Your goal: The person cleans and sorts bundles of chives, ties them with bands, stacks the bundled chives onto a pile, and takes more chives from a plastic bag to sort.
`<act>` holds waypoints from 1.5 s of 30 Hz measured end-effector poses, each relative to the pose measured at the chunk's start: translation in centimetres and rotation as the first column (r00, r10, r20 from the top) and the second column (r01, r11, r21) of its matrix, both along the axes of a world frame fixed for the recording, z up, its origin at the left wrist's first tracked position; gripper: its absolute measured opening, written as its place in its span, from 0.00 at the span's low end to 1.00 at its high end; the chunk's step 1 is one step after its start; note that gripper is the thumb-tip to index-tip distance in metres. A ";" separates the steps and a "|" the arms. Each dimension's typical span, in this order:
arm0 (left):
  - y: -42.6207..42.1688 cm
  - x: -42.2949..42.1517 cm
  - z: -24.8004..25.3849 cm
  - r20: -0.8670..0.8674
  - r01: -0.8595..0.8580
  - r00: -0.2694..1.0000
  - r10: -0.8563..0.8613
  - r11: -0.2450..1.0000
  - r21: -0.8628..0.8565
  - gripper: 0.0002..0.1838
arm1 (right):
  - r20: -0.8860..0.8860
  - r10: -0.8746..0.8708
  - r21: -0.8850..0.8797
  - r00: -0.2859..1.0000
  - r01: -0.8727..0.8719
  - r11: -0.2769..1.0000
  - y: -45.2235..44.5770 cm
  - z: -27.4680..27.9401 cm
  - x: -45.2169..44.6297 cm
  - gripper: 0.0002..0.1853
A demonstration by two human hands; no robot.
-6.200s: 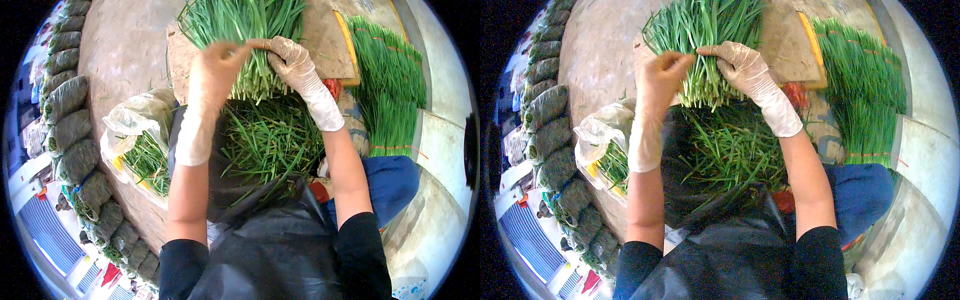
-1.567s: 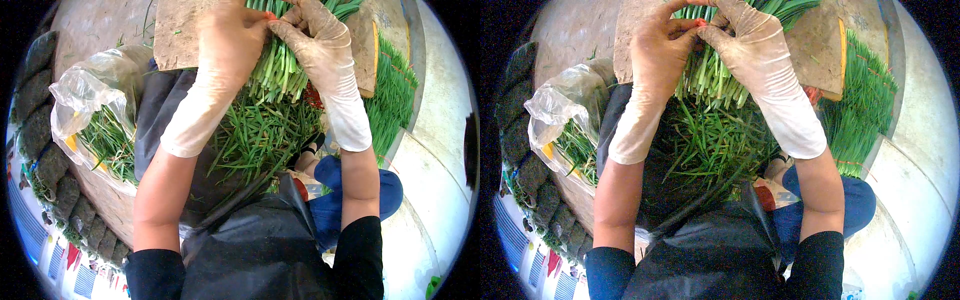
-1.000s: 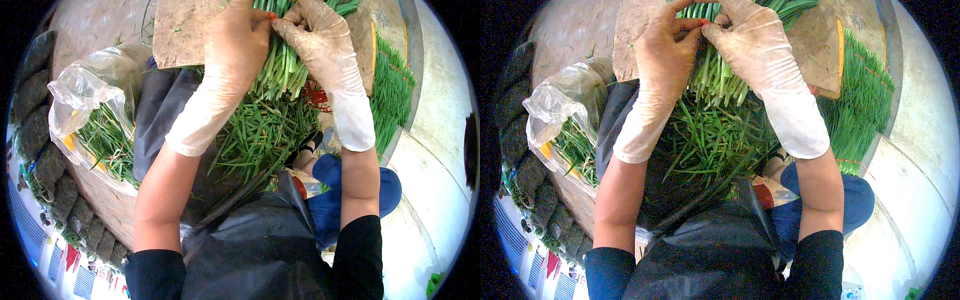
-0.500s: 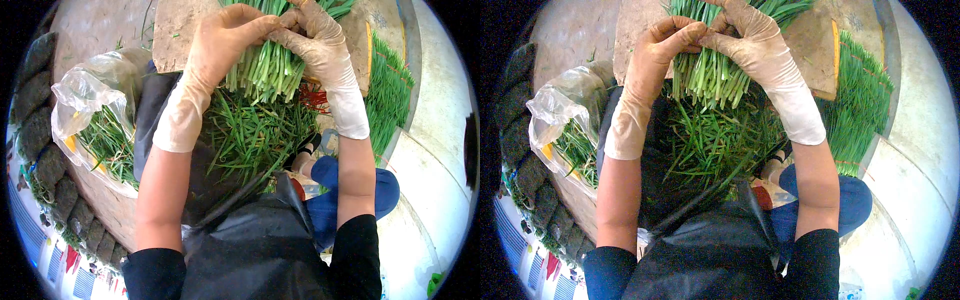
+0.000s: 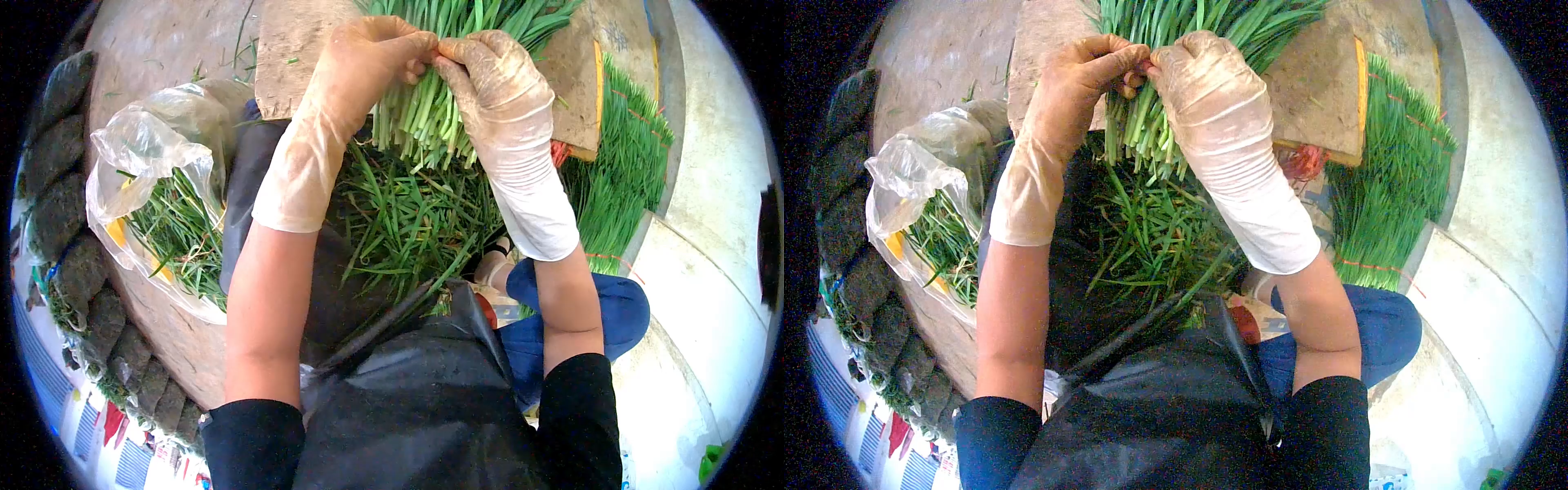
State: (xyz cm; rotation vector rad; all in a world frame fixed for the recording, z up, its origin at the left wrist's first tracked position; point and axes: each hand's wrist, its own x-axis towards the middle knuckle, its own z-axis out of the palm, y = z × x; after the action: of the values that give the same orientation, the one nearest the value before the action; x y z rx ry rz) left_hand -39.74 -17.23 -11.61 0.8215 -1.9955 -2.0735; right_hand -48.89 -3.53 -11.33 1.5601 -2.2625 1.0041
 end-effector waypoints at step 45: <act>1.0 1.9 -1.0 -0.058 -0.317 0.945 0.322 0.946 0.069 0.22 | 0.488 0.066 0.000 0.871 -0.076 0.997 -2.0 1.1 0.2 0.06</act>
State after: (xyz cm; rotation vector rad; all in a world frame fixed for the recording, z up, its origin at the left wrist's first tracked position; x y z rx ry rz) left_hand -37.81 -16.20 -12.61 0.9950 -1.6439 -1.9512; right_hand -48.70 -5.51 -10.21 1.5387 -2.5461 1.5531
